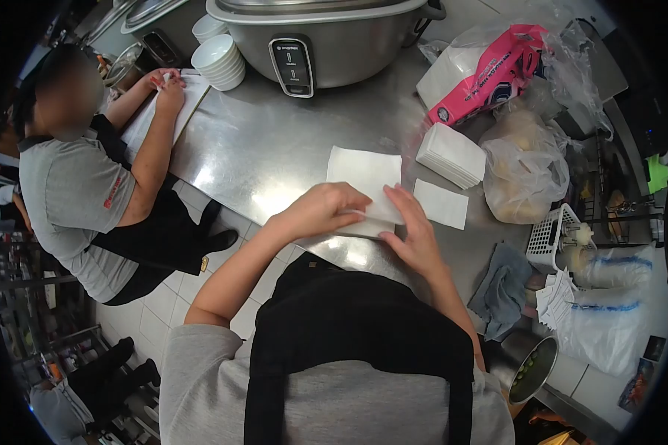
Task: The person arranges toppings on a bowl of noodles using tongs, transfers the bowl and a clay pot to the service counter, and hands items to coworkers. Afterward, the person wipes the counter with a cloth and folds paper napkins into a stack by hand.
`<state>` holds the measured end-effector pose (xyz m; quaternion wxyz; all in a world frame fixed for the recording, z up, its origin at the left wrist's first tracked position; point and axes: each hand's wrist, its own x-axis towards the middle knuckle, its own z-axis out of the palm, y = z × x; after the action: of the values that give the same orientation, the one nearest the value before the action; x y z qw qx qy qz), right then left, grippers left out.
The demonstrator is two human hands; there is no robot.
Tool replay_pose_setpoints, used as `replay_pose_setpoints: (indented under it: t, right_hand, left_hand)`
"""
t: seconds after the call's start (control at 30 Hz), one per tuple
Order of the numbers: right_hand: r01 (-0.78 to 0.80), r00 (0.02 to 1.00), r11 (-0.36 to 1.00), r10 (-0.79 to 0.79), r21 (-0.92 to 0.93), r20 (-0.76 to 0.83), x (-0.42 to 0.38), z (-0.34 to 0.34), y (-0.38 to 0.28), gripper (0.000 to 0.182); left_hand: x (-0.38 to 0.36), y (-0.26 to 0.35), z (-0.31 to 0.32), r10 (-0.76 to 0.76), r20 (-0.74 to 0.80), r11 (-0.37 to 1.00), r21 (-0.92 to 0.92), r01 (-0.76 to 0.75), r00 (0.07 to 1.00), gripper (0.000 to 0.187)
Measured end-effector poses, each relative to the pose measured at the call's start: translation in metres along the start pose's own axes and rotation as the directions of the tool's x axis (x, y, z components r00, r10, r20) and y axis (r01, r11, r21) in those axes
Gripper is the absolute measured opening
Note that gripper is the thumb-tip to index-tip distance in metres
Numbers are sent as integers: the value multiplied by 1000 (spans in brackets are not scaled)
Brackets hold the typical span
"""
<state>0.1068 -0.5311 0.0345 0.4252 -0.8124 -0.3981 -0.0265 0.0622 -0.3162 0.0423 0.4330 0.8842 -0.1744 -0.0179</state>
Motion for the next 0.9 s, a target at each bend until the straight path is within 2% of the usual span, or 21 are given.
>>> replay_pose_setpoints:
  t: [0.03,0.1,0.13,0.17,0.2,0.23,0.3,0.33,0.37,0.43,0.47,0.53,0.57,0.63,0.67,0.73,0.8,0.87,0.9]
  right_hand:
    - [6,1000,1000,-6,0,-2,-1,2,8,44]
    - [29,992,988,-47,153,117,-4,5,26,26]
    - [32,991,987,-51,156,122,-3,4,24,26]
    - [-181,970,948,128,261,208,-4,2,20,20]
    - [-396,903,854,294,338,313,-7,1,18,14]
    - [-403,899,852,299,334,321,-7,3,18,14]
    - [-474,879,827,426,303,211,4,7,23,12]
    - [-357,934,871,341,338,106,10,14,26,13]
    - [-356,934,872,339,336,109,17,15,27,13]
    - [-452,891,875,433,173,139,31,15,25,18]
    - [-446,893,878,426,174,142,37,17,26,18]
    - [-424,894,906,417,6,167,47,19,30,19]
    - [-424,892,905,417,6,174,49,21,32,19]
    - [-458,868,889,444,10,222,52,25,40,19]
    - [-457,868,890,443,8,225,52,29,44,19]
    - [-520,854,781,475,346,211,47,34,51,19]
    - [-565,825,743,510,359,244,43,32,51,19]
    - [-613,790,698,546,371,277,38,32,55,18]
    - [-616,788,702,556,358,264,35,35,60,18]
  left_hand:
    - [-1,5,-1,35,12,998,45,-36,999,25]
    - [-6,9,-5,34,40,995,90,-37,999,32]
    - [-8,16,-13,-86,139,996,-19,89,987,38]
    - [-10,19,-18,-189,248,968,-117,223,950,44]
    - [-16,0,-10,-118,178,968,-200,154,977,55]
    - [-20,-8,-7,-121,179,965,-209,158,976,55]
    - [-24,-21,-7,-142,92,912,-376,167,986,56]
    - [-26,-26,-1,-164,-5,925,-349,152,986,52]
    - [-27,-31,3,-165,-9,924,-351,151,986,52]
    - [-27,-38,12,-427,-71,774,-544,324,901,46]
    - [-29,-44,18,-429,-79,775,-543,322,900,46]
    - [-32,-48,34,-427,-295,856,-436,277,855,45]
    - [-33,-44,40,-433,-296,853,-439,281,851,45]
    - [-30,-39,46,-532,-400,774,-587,238,746,49]
    - [-31,-37,44,-542,-390,783,-555,280,744,55]
    - [-30,-33,42,-560,-395,774,-562,291,729,56]
    - [-29,-29,38,-577,-399,765,-570,301,713,57]
    - [-30,-25,33,-565,-360,801,-454,390,742,60]
    - [-30,-25,34,-569,-358,799,-456,393,741,60]
